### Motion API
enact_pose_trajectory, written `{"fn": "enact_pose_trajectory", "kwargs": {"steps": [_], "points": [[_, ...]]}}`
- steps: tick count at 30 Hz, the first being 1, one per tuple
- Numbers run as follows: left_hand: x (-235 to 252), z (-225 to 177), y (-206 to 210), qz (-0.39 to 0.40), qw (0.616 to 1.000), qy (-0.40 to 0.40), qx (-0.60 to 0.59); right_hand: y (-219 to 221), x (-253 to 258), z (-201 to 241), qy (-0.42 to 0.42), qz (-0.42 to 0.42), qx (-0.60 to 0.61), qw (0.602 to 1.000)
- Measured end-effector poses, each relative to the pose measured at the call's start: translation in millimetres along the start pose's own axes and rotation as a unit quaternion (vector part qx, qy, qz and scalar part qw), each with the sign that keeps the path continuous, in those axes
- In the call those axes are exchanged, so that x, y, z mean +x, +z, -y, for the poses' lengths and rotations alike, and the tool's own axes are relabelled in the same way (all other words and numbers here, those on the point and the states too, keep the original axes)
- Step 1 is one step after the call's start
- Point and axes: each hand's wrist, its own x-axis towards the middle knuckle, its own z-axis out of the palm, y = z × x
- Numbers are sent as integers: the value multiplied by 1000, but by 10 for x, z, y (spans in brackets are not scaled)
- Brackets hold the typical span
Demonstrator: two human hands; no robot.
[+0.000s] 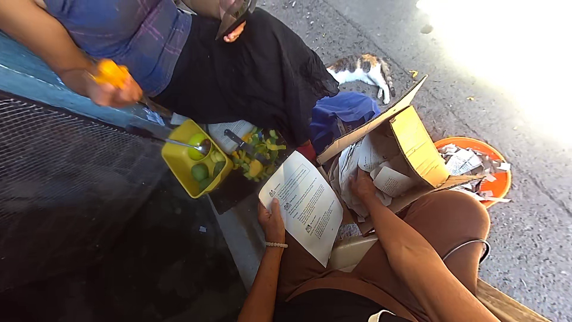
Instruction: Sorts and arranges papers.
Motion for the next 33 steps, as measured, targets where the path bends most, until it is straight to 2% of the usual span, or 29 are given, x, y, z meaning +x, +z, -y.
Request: {"fn": "enact_pose_trajectory", "kwargs": {"steps": [6, 9, 15, 19, 22, 25, 28, 30, 33], "points": [[2, -6, -8, -6, 1000, -2, -2, -94, -19, 67, 17, -1, 0, 1000], [11, 19, -12, 0, 1000, 7, 3, -195, -77, 105, 14, -54, 57, 997], [-3, 0, 27, 2, 1000, 9, -10, -698, -272, 296, 35, -166, 173, 970], [-27, -11, 23, 1, 1000, 18, -23, -975, -425, 320, -66, -219, 240, 944], [-23, 4, 38, -8, 999, 23, -33, -1178, -591, 338, -171, -238, 348, 891], [-13, 60, 43, -10, 997, 48, -61, -1365, -881, 471, -264, -214, 448, 827], [-24, 101, 50, -14, 994, 65, -82, -1438, -1267, 725, -339, -153, 467, 802], [-19, 129, 52, -12, 993, 77, -84, -1395, -1531, 973, -353, -90, 459, 810], [-41, 140, 35, -10, 994, 86, -63, -1206, -1903, 1451, -327, 19, 394, 859]]}}
